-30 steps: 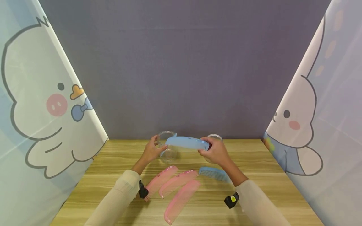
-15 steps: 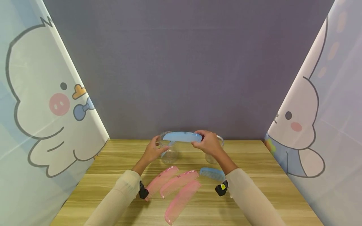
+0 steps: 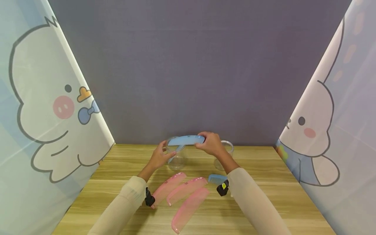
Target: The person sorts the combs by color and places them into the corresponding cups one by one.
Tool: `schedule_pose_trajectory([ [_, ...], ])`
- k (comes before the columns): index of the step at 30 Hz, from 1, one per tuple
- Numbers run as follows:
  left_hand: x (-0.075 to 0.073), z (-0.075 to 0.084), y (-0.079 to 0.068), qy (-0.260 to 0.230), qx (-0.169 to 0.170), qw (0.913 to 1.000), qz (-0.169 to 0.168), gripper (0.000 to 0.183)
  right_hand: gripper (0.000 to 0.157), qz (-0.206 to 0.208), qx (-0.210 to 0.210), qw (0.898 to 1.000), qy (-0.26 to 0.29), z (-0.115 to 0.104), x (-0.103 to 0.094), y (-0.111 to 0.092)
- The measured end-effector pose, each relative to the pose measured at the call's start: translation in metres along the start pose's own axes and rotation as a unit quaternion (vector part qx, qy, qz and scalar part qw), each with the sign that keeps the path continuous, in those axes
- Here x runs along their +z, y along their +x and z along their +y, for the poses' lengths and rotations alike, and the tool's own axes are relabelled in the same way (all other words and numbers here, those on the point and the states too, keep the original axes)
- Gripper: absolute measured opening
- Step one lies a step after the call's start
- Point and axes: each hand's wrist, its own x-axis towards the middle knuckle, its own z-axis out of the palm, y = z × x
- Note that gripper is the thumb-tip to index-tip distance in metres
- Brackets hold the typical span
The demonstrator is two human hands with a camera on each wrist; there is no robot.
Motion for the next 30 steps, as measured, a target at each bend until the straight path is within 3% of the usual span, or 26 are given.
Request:
schedule_pose_trajectory([
  [8, 0.002, -0.003, 0.002, -0.008, 0.015, 0.9998, 0.007, 0.086, 0.055, -0.013, 0.023, 0.999, 0.018, 0.0, 0.009, 0.006],
  [16, 0.0, 0.0, 0.001, 0.008, 0.014, 0.9998, 0.01, 0.092, 0.063, 0.016, 0.019, 0.999, 0.044, 0.001, 0.014, 0.008],
  [21, 0.0, -0.001, 0.001, 0.008, 0.001, 1.0, 0.005, 0.096, 0.058, 0.031, 0.009, 0.999, 0.039, 0.004, 0.013, 0.002],
  [30, 0.001, -0.003, 0.002, 0.007, 0.001, 0.9999, 0.008, 0.094, 0.046, 0.021, -0.004, 0.999, 0.04, 0.016, 0.008, -0.018],
])
